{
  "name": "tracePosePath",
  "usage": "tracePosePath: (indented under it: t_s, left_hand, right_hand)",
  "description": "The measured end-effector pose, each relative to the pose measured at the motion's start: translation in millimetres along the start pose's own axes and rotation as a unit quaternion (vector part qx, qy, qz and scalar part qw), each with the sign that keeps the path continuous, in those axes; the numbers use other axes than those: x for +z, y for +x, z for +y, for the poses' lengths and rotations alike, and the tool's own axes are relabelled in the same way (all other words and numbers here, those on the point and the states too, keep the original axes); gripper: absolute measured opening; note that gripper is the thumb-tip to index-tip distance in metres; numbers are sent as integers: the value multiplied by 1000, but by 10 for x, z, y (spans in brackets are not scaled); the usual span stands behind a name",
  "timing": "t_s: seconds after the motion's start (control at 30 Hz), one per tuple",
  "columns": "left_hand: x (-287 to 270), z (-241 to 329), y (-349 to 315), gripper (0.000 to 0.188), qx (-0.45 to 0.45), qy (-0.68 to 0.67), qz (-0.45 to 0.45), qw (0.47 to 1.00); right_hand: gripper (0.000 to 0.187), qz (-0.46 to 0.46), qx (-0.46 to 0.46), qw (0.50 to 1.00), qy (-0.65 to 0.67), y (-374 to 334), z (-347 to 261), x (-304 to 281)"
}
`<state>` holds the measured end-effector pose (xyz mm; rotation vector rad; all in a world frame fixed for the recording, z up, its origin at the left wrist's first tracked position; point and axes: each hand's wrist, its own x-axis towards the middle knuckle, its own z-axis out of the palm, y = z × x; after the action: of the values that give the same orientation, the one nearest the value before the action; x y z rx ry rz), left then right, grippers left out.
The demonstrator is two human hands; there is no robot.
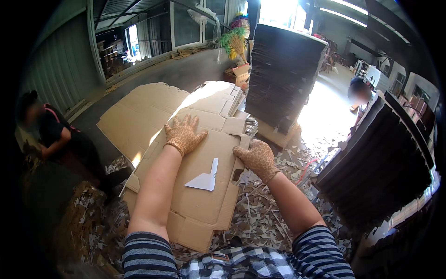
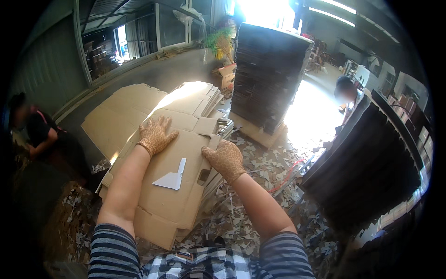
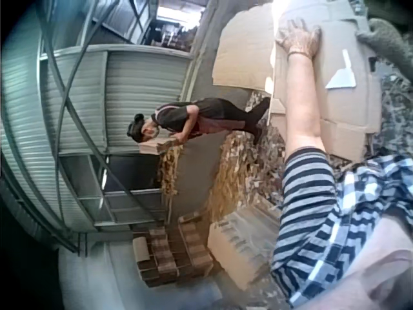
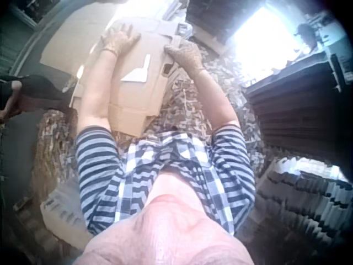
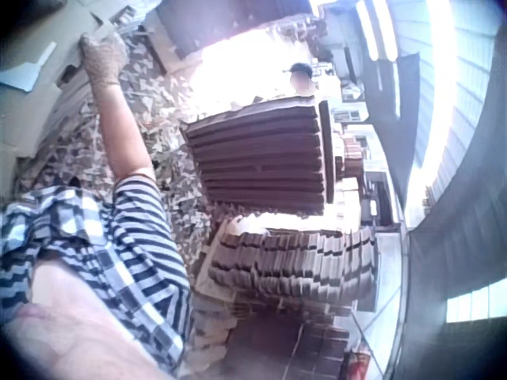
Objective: The person picks up flat cardboard pieces from a pile and stacks them onto a growing stack on a table. They wear gloves and handle the cardboard by hand, occasionally adjusting the stack to keep it aligned. Another person works nearby at the same table.
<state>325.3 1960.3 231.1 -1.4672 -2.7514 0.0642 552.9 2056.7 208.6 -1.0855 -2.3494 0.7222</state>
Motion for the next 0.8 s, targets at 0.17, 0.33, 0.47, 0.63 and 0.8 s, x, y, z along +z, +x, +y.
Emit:
tracePosePath:
  t_s: [0.17, 0.33, 0.47, 0.63, 0.8]
  left_hand:
    - [109, -131, -58, 74, -8, -12, 36, 999]
    - [127, -121, -18, 76, -7, -28, 48, 998]
    - [107, -134, -3, 77, -2, -27, 49, 998]
    - [141, -177, -61, 78, -15, -21, 34, 999]
    - [180, -128, 3, 78, -8, -13, 46, 999]
  right_hand:
    - [52, -10, 11, 999, 47, 75, -170, -17]
    - [34, -45, 169, 906, 386, 307, 99, 160]
    - [39, -112, 124, 933, 318, 502, -89, 31]
    - [38, -114, 0, 990, -83, 455, -719, -288]
    - [35, -93, -128, 967, -200, 647, -967, -202]
